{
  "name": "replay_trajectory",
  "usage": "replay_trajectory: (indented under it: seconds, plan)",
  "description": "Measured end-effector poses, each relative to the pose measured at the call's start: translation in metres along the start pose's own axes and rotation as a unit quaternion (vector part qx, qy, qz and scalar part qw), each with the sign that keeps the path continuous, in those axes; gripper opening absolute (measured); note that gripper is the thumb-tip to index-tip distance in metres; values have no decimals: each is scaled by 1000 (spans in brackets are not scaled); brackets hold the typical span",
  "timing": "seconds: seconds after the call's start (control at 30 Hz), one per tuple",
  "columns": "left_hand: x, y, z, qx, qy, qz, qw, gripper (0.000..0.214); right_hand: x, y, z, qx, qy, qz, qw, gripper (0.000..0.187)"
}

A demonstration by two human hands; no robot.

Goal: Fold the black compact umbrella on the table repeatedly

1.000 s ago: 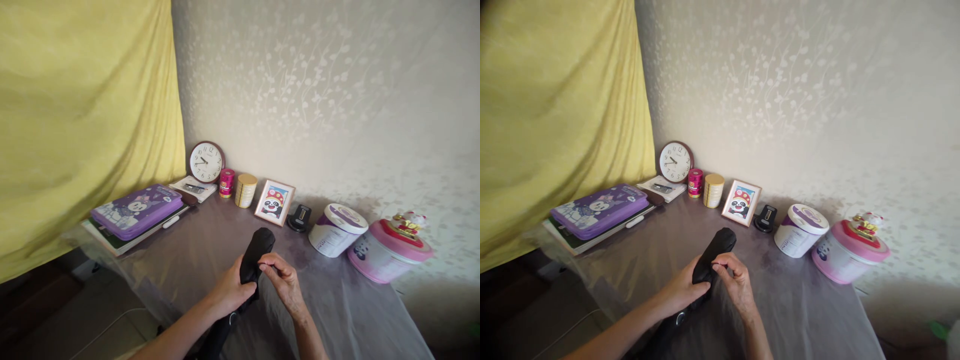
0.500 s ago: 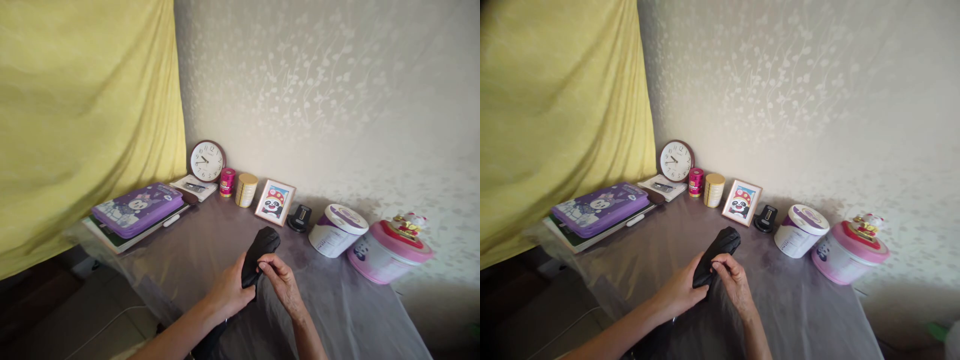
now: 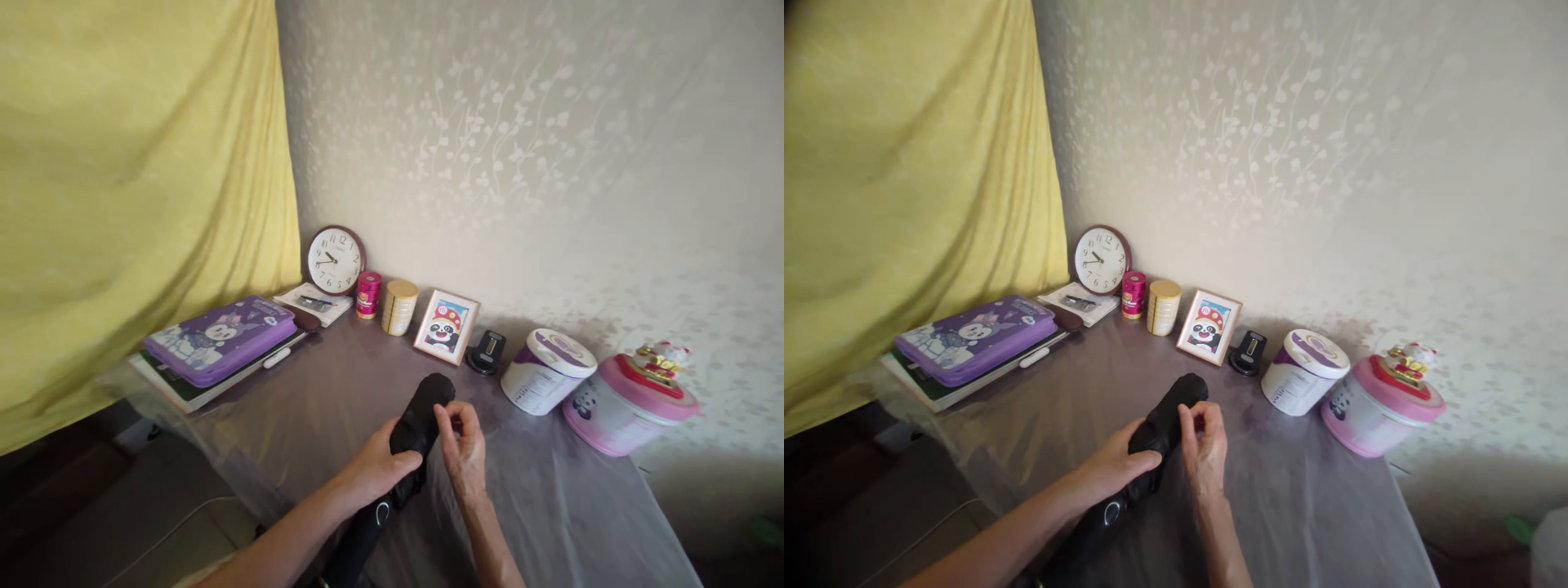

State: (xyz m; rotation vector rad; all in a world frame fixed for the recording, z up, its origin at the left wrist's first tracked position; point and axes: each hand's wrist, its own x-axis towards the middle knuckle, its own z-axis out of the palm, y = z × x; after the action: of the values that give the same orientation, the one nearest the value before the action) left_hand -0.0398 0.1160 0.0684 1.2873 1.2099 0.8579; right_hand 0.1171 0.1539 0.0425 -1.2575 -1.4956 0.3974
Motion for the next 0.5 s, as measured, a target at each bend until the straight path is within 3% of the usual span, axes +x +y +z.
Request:
replay_trajectory:
  seconds: [0.07,0.13,0.2,0.3,0.4,0.5]
  plan:
    - [0,2,1,-25,4,-14,1000,37,1,2,0,36,27,91,995,27]
    - [-1,3,3,-18,6,15,1000,40,0,1,3,119,-6,174,978,37]
    - [-4,0,7,24,-4,70,997,50,-2,-3,9,214,-43,248,944,43]
    - [-8,-8,11,142,-14,129,981,71,-4,-8,15,323,-27,345,881,42]
    - [-12,-13,15,216,-14,140,966,80,-2,-8,12,396,-18,383,834,45]
    - [-17,-8,18,146,-40,102,983,82,0,-6,4,417,-33,364,832,53]
